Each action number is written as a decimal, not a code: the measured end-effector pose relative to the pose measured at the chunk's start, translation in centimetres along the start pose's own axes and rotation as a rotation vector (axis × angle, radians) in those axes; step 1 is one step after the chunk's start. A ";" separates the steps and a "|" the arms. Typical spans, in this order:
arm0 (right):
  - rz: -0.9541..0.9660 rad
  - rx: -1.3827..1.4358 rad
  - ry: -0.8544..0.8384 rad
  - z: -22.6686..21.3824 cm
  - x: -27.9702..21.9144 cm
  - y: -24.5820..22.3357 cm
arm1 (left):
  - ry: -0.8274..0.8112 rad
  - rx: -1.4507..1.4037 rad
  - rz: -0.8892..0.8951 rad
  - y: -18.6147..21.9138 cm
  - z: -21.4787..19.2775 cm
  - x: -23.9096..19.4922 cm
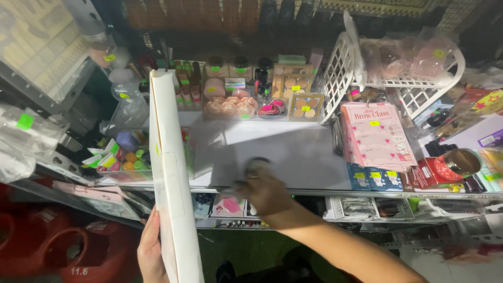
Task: The person wipes a pink Brow Class package and a white palette box with a cloth on a glass shelf. They then pick up several small cosmetic bottles from a clear container, wipe each one individually with the cloth, and place them back into the container.
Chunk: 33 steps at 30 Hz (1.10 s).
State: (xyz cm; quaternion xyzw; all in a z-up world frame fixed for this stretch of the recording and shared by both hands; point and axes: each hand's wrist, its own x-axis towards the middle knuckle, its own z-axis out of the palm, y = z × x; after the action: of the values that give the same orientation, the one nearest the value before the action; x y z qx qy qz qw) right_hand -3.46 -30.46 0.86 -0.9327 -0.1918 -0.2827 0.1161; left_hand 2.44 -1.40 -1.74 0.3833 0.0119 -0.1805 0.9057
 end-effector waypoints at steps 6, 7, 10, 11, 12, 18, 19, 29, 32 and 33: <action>0.316 -0.119 -0.320 -12.3 -3.0 2.3 | 0.015 0.027 -0.042 -0.1 0.6 0.7; 0.445 -0.241 -0.232 -13.0 -2.3 1.9 | 0.000 0.037 -0.033 -0.6 0.0 1.1; 0.330 -0.308 0.010 -9.0 0.3 1.8 | -0.028 0.060 -0.017 -1.5 -0.8 2.1; 0.076 -0.248 0.153 -6.7 1.3 2.0 | -0.033 0.067 -0.005 -1.7 -0.9 2.4; 0.086 -0.255 0.156 -5.8 3.1 0.8 | -0.042 0.071 -0.012 -1.6 -0.6 2.4; 0.215 0.009 -0.174 2.8 6.1 0.9 | -0.077 0.155 -0.115 -1.0 4.0 1.8; 0.228 -0.044 -0.213 3.3 5.8 1.9 | -0.071 0.103 -0.142 -0.9 5.2 1.7; 0.482 -0.241 0.131 -0.6 -3.7 11.4 | -0.199 -0.020 -0.100 -2.5 6.3 1.2; 0.570 -0.321 0.097 -2.9 -4.2 8.5 | -0.076 0.070 -0.108 -1.7 8.0 0.7; 0.567 -0.321 0.098 -3.1 -4.5 7.9 | -0.077 0.069 -0.106 -1.8 8.0 0.9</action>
State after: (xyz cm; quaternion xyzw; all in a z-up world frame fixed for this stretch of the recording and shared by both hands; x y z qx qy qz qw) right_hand -5.10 -39.92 -0.07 -0.9405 0.1285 -0.3105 0.0506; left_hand 1.71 -8.45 2.54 0.4059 -0.0088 -0.2429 0.8810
